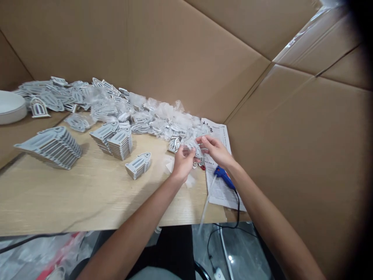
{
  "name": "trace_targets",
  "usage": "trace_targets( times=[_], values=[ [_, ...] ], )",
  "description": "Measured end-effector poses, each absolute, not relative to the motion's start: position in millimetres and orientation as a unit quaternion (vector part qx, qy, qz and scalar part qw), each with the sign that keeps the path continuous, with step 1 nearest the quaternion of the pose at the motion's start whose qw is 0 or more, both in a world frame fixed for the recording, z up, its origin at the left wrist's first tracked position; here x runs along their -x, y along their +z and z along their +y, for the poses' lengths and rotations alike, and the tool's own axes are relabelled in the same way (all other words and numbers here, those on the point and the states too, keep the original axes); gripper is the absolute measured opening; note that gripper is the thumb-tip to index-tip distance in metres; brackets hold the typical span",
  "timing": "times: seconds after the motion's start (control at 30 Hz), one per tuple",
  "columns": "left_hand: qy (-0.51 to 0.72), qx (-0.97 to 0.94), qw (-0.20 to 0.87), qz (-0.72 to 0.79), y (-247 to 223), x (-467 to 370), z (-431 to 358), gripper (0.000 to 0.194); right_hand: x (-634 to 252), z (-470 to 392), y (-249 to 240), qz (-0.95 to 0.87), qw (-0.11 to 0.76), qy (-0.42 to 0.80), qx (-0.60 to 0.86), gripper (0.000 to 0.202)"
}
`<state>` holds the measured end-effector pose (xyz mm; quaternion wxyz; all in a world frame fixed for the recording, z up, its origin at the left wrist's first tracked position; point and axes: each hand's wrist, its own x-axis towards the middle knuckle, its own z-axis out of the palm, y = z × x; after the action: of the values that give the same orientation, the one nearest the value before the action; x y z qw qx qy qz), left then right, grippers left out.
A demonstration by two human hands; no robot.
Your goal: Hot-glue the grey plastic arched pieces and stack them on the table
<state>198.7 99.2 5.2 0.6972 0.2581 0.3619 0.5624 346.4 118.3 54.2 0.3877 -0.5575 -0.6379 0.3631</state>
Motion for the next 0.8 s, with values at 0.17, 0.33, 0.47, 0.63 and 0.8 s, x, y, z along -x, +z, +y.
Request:
trace_targets(
  times=[0.17,0.33,0.47,0.63,0.8],
  values=[
    [0.572,-0.242,0.68,0.389,-4,-204,114,0.031,-343,125,43,-0.678,0.388,0.254,0.57,0.027],
    [0.562,-0.24,0.687,0.393,-3,-209,121,0.029,-338,137,36,-0.682,0.394,0.166,0.594,0.014],
    [0.558,-0.232,0.683,0.409,-3,-206,118,0.04,-335,143,43,-0.688,0.41,0.112,0.589,0.012],
    [0.544,-0.237,0.701,0.396,5,-200,113,0.025,-330,147,52,-0.701,0.415,0.085,0.574,0.015],
    [0.517,-0.225,0.752,0.342,19,-191,112,0.036,-325,129,61,-0.734,0.385,0.13,0.544,0.012]
  ],
)
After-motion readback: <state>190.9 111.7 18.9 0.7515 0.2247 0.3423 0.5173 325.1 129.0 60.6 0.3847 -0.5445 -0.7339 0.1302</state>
